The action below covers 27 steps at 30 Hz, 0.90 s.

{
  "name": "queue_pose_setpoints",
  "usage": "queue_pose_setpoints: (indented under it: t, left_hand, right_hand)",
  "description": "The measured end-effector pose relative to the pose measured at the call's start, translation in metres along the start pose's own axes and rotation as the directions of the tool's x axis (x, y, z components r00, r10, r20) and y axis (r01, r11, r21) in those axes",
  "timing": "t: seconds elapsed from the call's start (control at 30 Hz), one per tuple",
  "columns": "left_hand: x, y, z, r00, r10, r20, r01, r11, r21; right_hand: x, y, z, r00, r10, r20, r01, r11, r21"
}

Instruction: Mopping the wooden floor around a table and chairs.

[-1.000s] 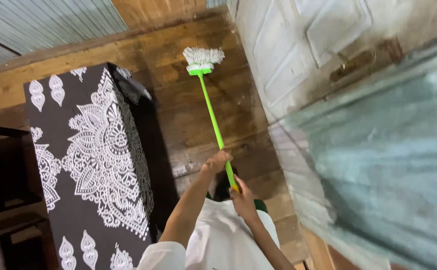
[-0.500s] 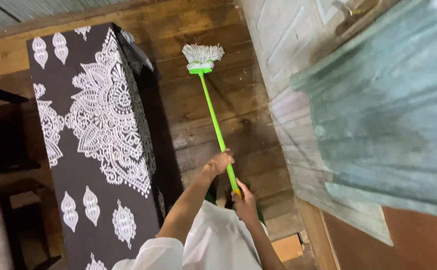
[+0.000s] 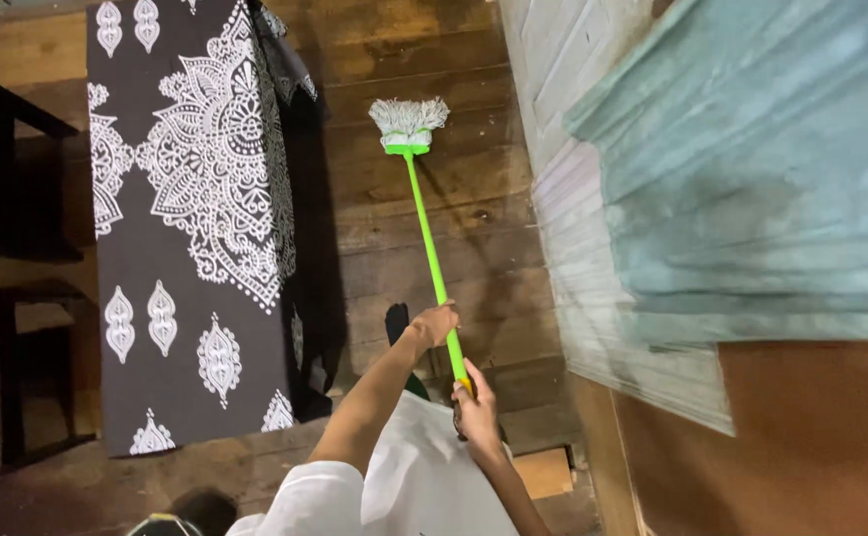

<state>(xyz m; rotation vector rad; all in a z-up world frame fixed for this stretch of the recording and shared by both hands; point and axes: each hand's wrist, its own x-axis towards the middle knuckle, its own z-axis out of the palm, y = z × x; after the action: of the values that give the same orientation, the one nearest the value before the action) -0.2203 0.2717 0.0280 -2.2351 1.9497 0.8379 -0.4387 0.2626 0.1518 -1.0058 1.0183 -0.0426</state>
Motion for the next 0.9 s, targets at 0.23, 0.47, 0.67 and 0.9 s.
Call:
queue_pose_setpoints:
  t: [0.23, 0.47, 0.67, 0.9]
  left_hand:
    - [0.011, 0.034, 0.028, 0.994, -0.113, -0.008, 0.112, 0.986, -0.127]
    - [0.031, 0.000, -0.015, 0.987, -0.162, 0.005, 0.157, 0.943, -0.295]
    - [0.085, -0.082, -0.010, 0.993, -0.080, -0.087, 0.066, 0.986, -0.156]
    - [0.130, -0.191, -0.044, 0.906, 0.009, -0.422, 0.036, 0.995, 0.098]
  right_hand:
    - [-0.019, 0.011, -0.031, 1.000, 0.018, -0.023, -0.017, 1.000, 0.011]
    - [0.008, -0.053, -0.009, 0.991, 0.099, -0.094, -0.094, 0.994, 0.047]
    - [0.064, -0.108, 0.037, 0.989, 0.073, -0.127, -0.086, 0.991, -0.102]
    - [0.180, -0.130, 0.091, 0.991, -0.097, -0.096, 0.098, 0.995, 0.013]
